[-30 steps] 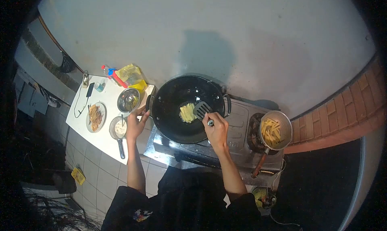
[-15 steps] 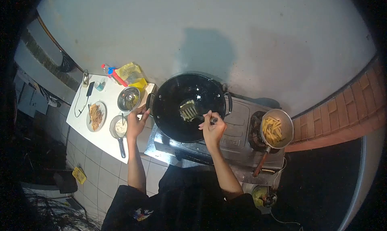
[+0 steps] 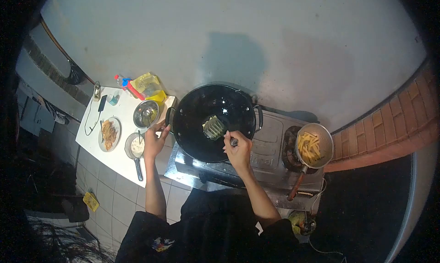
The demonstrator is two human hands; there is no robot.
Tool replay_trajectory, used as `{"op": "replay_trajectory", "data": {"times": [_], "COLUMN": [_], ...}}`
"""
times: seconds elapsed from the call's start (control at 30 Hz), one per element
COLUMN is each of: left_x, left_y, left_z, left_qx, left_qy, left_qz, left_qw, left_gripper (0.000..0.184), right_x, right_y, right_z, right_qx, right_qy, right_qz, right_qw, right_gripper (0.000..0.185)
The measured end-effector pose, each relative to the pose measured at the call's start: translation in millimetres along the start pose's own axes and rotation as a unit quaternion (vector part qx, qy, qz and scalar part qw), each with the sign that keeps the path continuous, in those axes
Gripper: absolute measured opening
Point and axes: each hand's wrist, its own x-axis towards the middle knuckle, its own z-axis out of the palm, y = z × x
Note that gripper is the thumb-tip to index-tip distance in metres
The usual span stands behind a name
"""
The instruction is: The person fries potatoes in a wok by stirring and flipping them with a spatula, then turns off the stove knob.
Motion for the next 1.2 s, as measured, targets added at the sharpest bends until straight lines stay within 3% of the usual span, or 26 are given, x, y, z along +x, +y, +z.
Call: {"op": "replay_trajectory", "data": {"times": [0.3, 0.4, 0.6, 1.2], "left_x": [1.2, 1.8, 0.6, 0.0], "left_y": [-1.5, -1.4, 9.1, 6.9], "left_z": [0.6, 0.8, -1.8, 0.5], "left_qx": [0.004, 0.003, -0.022, -0.017], "left_qy": [0.008, 0.011, 0.009, 0.017], "left_qz": [0.016, 0.02, -0.028, -0.014], "left_qw": [1.0, 1.0, 0.999, 1.0], "left_gripper": [0.036, 0.036, 0.036, 0.036], "right_x": [8.5, 12.0, 17.1, 12.0], "right_y": [-4.3, -1.9, 8.3, 4.9], "right_z": [-4.7, -4.7, -4.8, -11.6], "right_qx": [-0.025, -0.033, 0.015, 0.01], "right_qy": [-0.051, -0.045, 0.007, -0.005], "right_qz": [-0.029, -0.045, 0.041, 0.08], "right_qw": [0.998, 0.997, 0.999, 0.997], "right_gripper": [0.01, 0.018, 0.022, 0.025]}}
